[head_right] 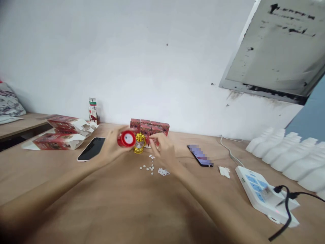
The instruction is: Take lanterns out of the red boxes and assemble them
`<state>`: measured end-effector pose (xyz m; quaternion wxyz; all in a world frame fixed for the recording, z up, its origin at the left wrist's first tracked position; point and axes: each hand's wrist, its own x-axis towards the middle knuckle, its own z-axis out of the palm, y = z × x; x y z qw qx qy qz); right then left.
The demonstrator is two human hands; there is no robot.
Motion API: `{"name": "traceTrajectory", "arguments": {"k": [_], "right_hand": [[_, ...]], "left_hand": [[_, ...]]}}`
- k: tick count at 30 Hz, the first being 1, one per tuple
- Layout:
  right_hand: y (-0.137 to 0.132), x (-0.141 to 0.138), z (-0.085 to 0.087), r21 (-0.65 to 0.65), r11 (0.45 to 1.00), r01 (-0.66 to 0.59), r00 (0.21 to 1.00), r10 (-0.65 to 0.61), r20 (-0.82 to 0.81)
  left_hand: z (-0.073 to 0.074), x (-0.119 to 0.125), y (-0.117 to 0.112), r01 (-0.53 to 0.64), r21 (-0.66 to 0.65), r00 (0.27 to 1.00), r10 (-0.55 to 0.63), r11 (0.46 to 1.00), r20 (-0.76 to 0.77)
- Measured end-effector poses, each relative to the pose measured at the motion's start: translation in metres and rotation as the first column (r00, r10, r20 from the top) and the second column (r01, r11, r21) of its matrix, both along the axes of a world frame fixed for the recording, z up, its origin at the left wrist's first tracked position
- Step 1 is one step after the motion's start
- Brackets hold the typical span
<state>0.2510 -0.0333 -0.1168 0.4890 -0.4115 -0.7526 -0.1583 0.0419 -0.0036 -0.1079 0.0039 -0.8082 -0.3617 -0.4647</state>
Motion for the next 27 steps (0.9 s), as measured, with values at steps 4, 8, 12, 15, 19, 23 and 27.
{"name": "traceTrajectory", "arguments": {"k": [4,8,12,15,19,23,27], "right_hand": [[-0.007,-0.038,-0.032,0.092,0.965,-0.244,0.967,0.249,-0.047],[-0.015,-0.044,-0.071,0.057,0.957,-0.284,0.957,0.287,-0.048],[-0.019,-0.039,-0.084,0.066,0.960,-0.274,0.961,0.276,-0.030],[-0.019,-0.036,-0.082,0.105,0.963,-0.250,0.968,0.250,0.012],[-0.018,-0.033,-0.081,0.177,0.954,-0.240,0.965,0.216,0.147],[-0.014,-0.032,-0.083,0.202,0.956,-0.211,0.967,0.175,0.183],[-0.011,-0.034,-0.083,0.247,0.953,-0.172,0.973,0.125,0.195]], "left_hand": [[-0.043,-0.008,-0.004,0.043,0.070,0.974,-0.026,0.997,-0.225],[-0.066,-0.015,-0.009,0.176,0.268,0.926,-0.067,0.947,-0.371],[-0.079,-0.013,-0.014,0.267,0.335,0.865,-0.072,0.903,-0.496],[-0.083,-0.011,-0.016,0.287,0.287,0.846,-0.101,0.914,-0.524],[-0.081,-0.012,-0.016,0.268,0.243,0.877,-0.131,0.932,-0.463],[-0.081,-0.012,-0.014,0.305,0.234,0.871,-0.171,0.923,-0.460],[-0.082,-0.008,-0.018,0.117,0.209,0.927,-0.031,0.971,-0.374]]}}
